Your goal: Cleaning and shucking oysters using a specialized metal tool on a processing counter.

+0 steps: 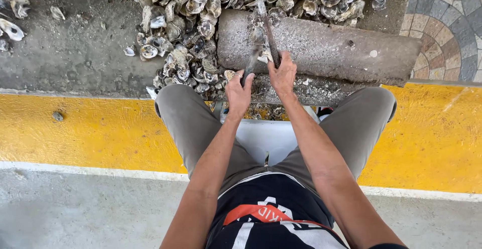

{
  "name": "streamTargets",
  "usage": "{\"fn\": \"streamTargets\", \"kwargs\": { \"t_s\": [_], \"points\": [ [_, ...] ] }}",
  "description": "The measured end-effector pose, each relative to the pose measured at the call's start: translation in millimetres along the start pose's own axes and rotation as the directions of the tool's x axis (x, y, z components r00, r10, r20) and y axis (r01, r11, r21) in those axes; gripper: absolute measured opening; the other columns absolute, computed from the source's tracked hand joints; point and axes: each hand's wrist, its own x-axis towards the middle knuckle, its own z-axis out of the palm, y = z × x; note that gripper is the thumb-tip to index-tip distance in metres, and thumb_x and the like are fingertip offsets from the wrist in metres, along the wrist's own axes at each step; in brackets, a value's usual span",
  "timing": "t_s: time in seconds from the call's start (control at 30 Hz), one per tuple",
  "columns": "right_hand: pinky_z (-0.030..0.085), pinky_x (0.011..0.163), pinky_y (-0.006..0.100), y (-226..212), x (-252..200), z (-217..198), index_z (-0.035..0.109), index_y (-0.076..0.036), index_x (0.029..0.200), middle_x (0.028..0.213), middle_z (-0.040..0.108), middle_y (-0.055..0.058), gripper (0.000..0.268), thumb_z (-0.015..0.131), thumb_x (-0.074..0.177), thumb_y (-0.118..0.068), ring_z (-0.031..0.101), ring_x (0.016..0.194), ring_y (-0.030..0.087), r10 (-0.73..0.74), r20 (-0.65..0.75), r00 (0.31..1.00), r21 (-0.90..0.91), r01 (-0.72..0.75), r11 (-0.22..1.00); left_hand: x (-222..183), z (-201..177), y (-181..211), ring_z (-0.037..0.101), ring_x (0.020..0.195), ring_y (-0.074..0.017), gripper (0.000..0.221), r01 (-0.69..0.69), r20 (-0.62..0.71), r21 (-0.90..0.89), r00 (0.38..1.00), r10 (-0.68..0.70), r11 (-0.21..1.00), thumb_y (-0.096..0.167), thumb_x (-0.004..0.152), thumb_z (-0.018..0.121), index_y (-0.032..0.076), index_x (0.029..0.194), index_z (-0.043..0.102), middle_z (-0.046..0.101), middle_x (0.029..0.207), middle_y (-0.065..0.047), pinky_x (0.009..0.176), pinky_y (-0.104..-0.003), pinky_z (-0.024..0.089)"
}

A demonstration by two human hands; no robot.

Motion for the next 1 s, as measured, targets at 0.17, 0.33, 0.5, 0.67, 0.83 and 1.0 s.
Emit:
{"fn": "streamTargets", "kwargs": {
  "t_s": [0.17,0.33,0.5,0.67,0.83,1.0],
  "points": [
    [0.059,0.066,0.043,8,-1,5,0.059,0.001,0.105,0.082,0.072,0.018,0.02,0.065,0.088,-0.008,0.072,0.067,0.029,-0.018,0.001,1.0,-0.022,0.018,1.0,5,20,-41,0.062,0.063,-0.0246,0.036,0.276,0.097,-0.368,0.961,-0.259,0.888,0.029,0.099,0.075,-0.003,0.112,0.068,0.067,0.077,-0.013,0.059,-0.041,0.048],
    [0.055,0.066,0.047,3,-14,-7,0.061,0.001,0.108,0.085,0.071,0.02,0.023,0.07,0.09,-0.009,0.07,0.067,0.032,-0.199,-0.091,0.976,-0.043,0.196,0.98,-24,-1,-3,0.069,0.065,-0.0226,0.033,-0.082,-0.058,-0.054,0.995,0.079,0.995,0.025,0.095,0.074,-0.002,0.113,0.066,0.071,0.077,-0.012,0.064,-0.04,0.055],
    [0.055,0.062,0.039,-9,-22,-14,0.059,0.001,0.106,0.078,0.07,0.014,0.021,0.069,0.091,-0.01,0.066,0.064,0.024,-0.053,-0.062,0.997,0.105,0.059,0.993,-30,-17,16,0.055,0.056,-0.006,0.014,0.145,0.084,-0.678,0.989,-0.12,0.72,0.016,0.101,0.065,0.004,0.103,0.058,0.062,0.079,-0.002,0.047,-0.022,0.044],
    [0.048,0.05,0.03,-31,-37,-26,0.062,-0.001,0.106,0.07,0.07,0.005,0.016,0.065,0.097,-0.014,0.06,0.056,0.01,0.107,0.074,0.991,0.323,-0.126,0.938,-16,-21,-11,0.052,0.05,-0.0064,0.014,0.197,0.068,-0.813,0.967,-0.247,0.547,0.007,0.096,0.071,0.005,0.098,0.057,0.06,0.073,-0.001,0.042,-0.023,0.041],
    [0.037,0.04,0.023,-62,-64,-34,0.06,-0.001,0.104,0.07,0.068,0.003,0.017,0.064,0.102,-0.018,0.05,0.05,0.003,0.149,0.134,0.98,0.534,-0.197,0.822,-16,-28,3,0.05,0.048,-0.0051,0.016,0.24,0.066,-0.769,0.952,-0.299,0.592,0.001,0.09,0.077,0.003,0.097,0.063,0.06,0.072,0.0,0.04,-0.023,0.037],
    [0.032,0.038,0.024,-79,-79,-38,0.055,-0.003,0.1,0.07,0.065,0.003,0.016,0.063,0.104,-0.016,0.045,0.047,0.003,0.099,0.19,0.977,0.628,-0.198,0.752,-18,-31,12,0.049,0.048,-0.0044,0.026,0.231,0.105,-0.802,0.962,-0.251,0.551,0.004,0.088,0.081,0.0,0.112,0.073,0.067,0.075,0.001,0.041,-0.022,0.036]
  ]
}}
